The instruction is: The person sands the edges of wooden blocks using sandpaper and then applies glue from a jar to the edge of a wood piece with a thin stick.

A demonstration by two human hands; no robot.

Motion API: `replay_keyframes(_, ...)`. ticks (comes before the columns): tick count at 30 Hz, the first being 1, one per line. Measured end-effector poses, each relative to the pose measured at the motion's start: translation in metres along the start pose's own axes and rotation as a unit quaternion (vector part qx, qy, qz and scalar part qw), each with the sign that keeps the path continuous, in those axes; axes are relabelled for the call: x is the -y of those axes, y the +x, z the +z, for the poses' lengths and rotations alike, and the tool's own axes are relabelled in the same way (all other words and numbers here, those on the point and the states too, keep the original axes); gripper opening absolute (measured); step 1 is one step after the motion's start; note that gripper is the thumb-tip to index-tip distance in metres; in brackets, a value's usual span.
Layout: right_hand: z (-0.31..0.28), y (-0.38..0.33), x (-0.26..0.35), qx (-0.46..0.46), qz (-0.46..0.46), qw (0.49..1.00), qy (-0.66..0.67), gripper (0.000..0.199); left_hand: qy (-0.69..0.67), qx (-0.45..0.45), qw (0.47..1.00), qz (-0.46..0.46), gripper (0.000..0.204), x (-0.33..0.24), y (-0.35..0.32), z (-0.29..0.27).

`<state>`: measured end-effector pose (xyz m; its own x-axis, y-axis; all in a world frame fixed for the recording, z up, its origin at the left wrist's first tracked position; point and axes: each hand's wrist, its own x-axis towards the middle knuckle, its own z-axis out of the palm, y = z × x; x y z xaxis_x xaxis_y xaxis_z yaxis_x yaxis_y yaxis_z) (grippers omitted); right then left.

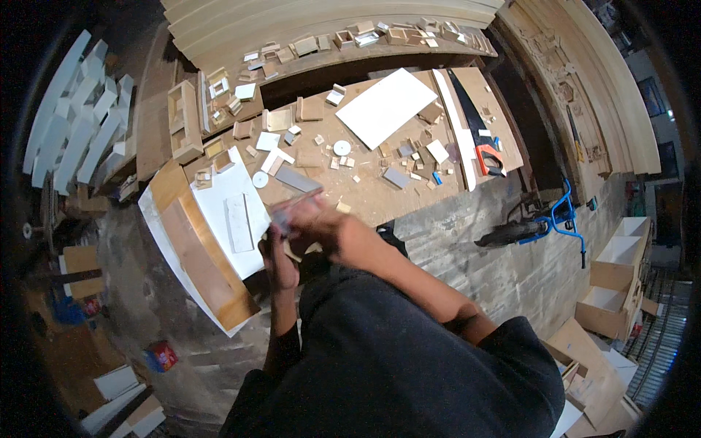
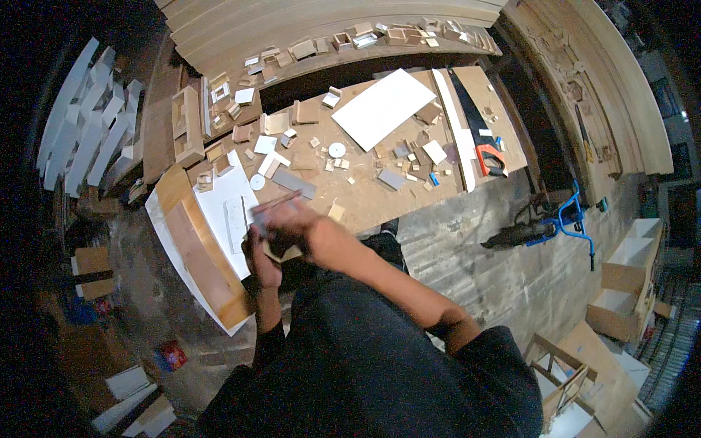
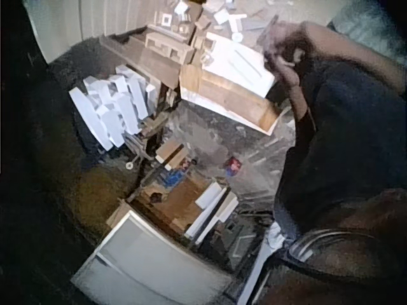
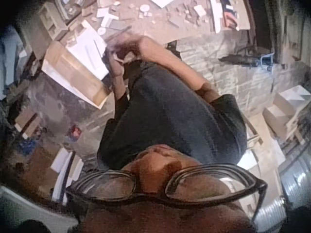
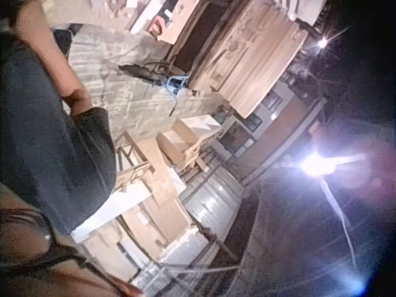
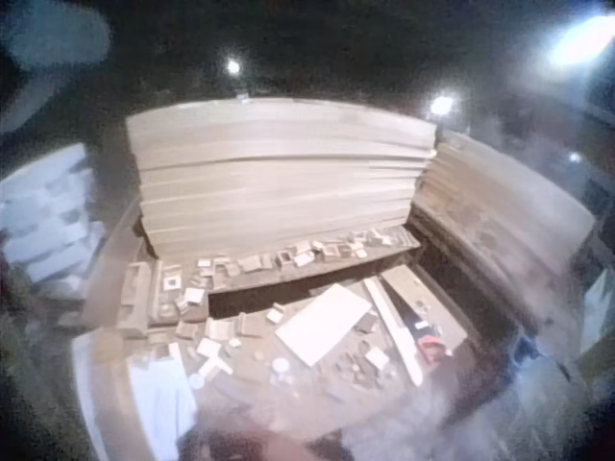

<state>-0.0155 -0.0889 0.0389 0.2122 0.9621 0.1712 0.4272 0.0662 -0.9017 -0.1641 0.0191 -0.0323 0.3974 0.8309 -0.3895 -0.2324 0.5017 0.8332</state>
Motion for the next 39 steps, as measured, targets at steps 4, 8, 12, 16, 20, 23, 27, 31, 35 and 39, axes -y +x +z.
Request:
replay_keyframes(4,0.002,-0.006,-0.029,-0.051,-0.092,0.990,-0.090,0.069,0.024,0.075,0.996,0.044,0.050,-0.023,-0.018,-0.010)
replay_keyframes(8,-0.003,-0.002,-0.055,-0.156,-0.018,0.987,-0.017,0.043,0.169,0.080,0.979,0.085,0.046,-0.027,-0.018,-0.017)
replay_keyframes(12,0.026,-0.017,-0.036,-0.091,0.118,0.912,0.381,0.025,0.258,0.114,0.937,0.207,0.043,-0.004,0.007,-0.035)
replay_keyframes(16,0.014,-0.037,-0.051,0.026,0.211,0.935,0.284,0.026,0.178,0.047,0.975,0.124,0.039,-0.005,-0.004,-0.021)
replay_keyframes(20,0.045,-0.041,-0.077,-0.058,0.216,0.908,0.355,0.029,0.243,0.095,0.962,0.081,0.036,0.023,0.002,-0.035)
replay_keyframes(23,0.035,-0.054,-0.081,0.088,0.293,0.913,0.269,0.029,0.178,-0.044,0.979,0.090,0.038,0.044,0.013,-0.041)
replay_keyframes(27,0.019,-0.089,-0.134,0.107,0.274,0.921,0.255,0.024,0.214,-0.026,0.976,0.042,0.040,0.052,0.017,-0.050)
replay_keyframes(31,-0.011,-0.128,-0.182,-0.206,0.350,0.871,0.277,0.021,0.295,0.118,0.947,-0.042,0.040,0.089,0.012,-0.050)
replay_keyframes(35,-0.050,-0.164,-0.214,-0.245,0.391,0.828,0.317,0.021,0.341,0.191,0.917,-0.081,0.039,0.142,0.028,-0.021)
replay_keyframes(39,-0.073,-0.186,-0.224,-0.227,0.371,0.864,0.254,0.021,0.457,0.231,0.855,-0.081,0.041,0.206,0.073,0.027)
